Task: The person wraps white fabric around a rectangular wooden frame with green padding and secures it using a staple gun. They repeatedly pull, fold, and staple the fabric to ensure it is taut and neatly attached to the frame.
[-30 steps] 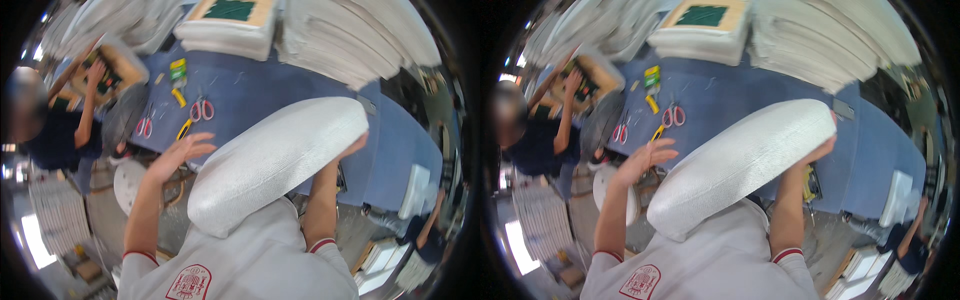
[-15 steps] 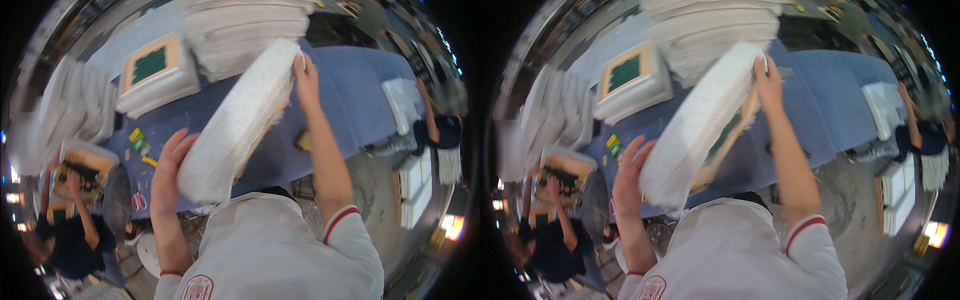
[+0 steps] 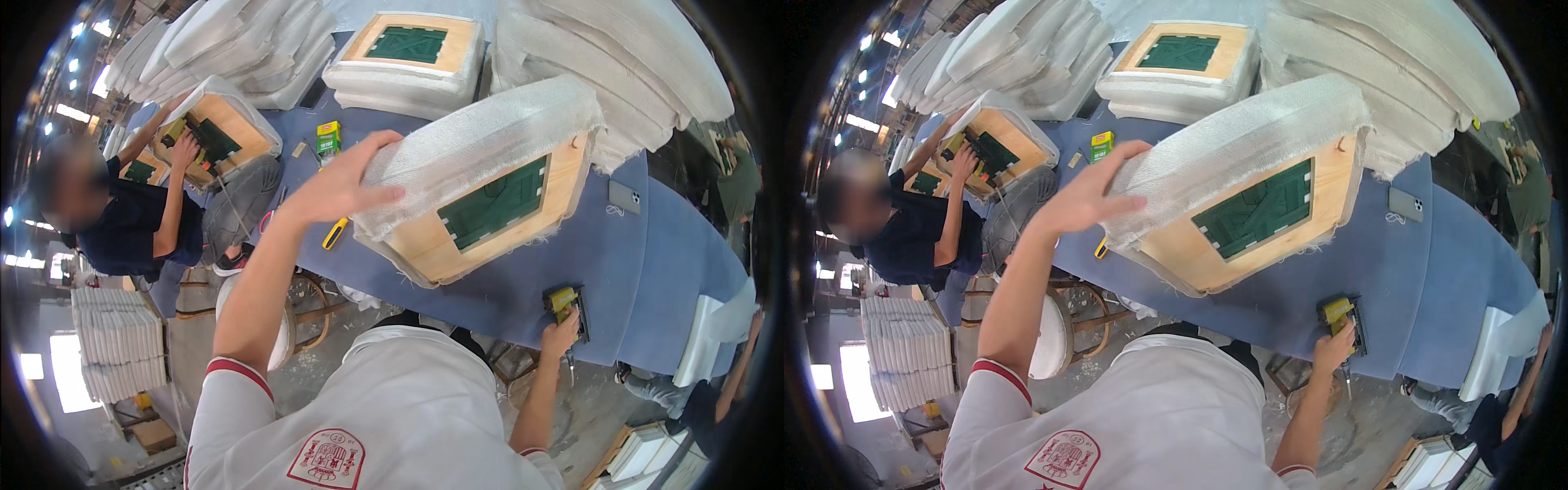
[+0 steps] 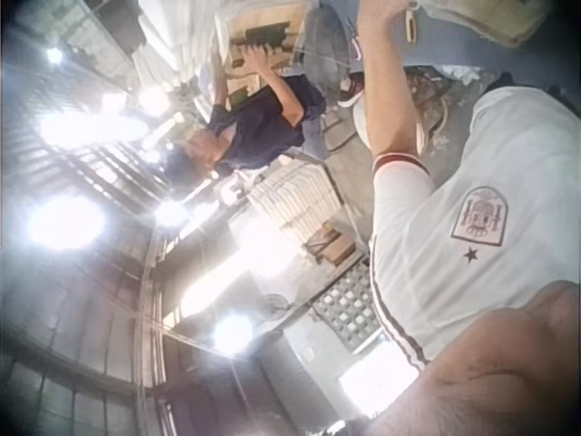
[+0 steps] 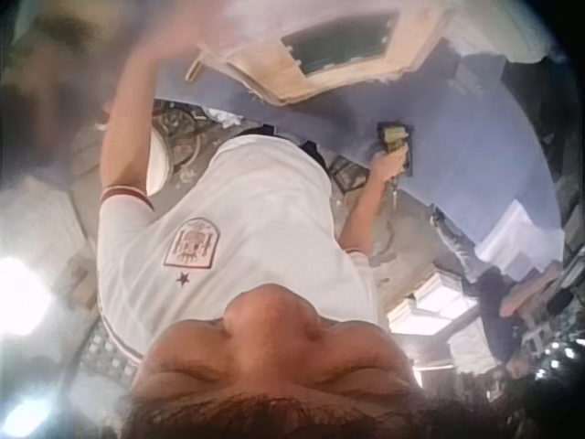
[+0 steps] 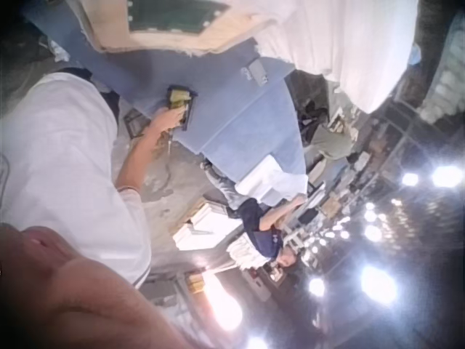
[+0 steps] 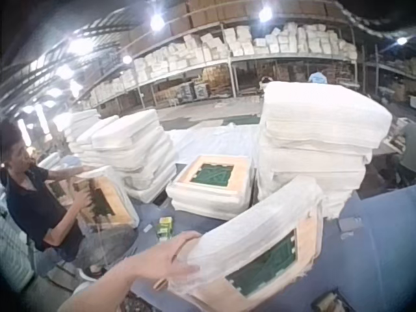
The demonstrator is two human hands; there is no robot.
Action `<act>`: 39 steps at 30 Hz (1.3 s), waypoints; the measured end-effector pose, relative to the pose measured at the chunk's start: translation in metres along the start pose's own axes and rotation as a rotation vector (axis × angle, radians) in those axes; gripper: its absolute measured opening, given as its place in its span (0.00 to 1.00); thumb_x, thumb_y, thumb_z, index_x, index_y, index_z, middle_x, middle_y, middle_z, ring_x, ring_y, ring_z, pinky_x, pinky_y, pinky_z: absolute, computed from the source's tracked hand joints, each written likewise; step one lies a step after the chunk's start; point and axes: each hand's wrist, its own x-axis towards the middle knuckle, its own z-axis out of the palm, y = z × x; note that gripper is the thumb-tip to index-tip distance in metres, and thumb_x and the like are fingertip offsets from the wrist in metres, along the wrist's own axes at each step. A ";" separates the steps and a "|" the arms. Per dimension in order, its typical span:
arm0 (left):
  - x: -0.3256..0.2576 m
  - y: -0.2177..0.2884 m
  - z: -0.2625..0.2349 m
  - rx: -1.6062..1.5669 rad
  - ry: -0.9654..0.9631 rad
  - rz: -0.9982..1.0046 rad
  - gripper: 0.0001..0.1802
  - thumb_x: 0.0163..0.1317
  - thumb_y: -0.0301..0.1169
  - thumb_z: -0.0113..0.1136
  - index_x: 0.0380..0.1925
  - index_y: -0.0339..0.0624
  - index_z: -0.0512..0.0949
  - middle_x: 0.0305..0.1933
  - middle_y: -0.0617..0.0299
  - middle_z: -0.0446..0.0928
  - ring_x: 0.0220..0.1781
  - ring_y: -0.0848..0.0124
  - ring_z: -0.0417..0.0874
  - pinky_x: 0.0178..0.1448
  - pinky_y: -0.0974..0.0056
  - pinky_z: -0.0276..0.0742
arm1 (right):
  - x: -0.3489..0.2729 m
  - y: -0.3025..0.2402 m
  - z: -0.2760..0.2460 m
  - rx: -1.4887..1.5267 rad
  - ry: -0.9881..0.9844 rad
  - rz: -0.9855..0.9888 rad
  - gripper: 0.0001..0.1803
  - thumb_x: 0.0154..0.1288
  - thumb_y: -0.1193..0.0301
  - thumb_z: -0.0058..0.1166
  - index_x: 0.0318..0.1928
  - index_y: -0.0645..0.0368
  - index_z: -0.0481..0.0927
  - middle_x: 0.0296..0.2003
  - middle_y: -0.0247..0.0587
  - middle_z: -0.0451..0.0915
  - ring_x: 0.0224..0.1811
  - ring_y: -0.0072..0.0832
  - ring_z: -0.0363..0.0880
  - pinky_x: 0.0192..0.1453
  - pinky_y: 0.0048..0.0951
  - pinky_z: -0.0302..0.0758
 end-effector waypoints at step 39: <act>0.006 0.026 0.029 0.615 -0.103 0.228 0.35 0.86 0.41 0.55 0.89 0.67 0.62 0.84 0.30 0.63 0.75 0.29 0.78 0.76 0.41 0.78 | -0.020 -0.360 -0.074 1.098 -0.317 -0.506 0.35 0.64 0.78 0.72 0.73 0.60 0.81 0.54 0.50 0.92 0.51 0.42 0.95 0.60 0.32 0.87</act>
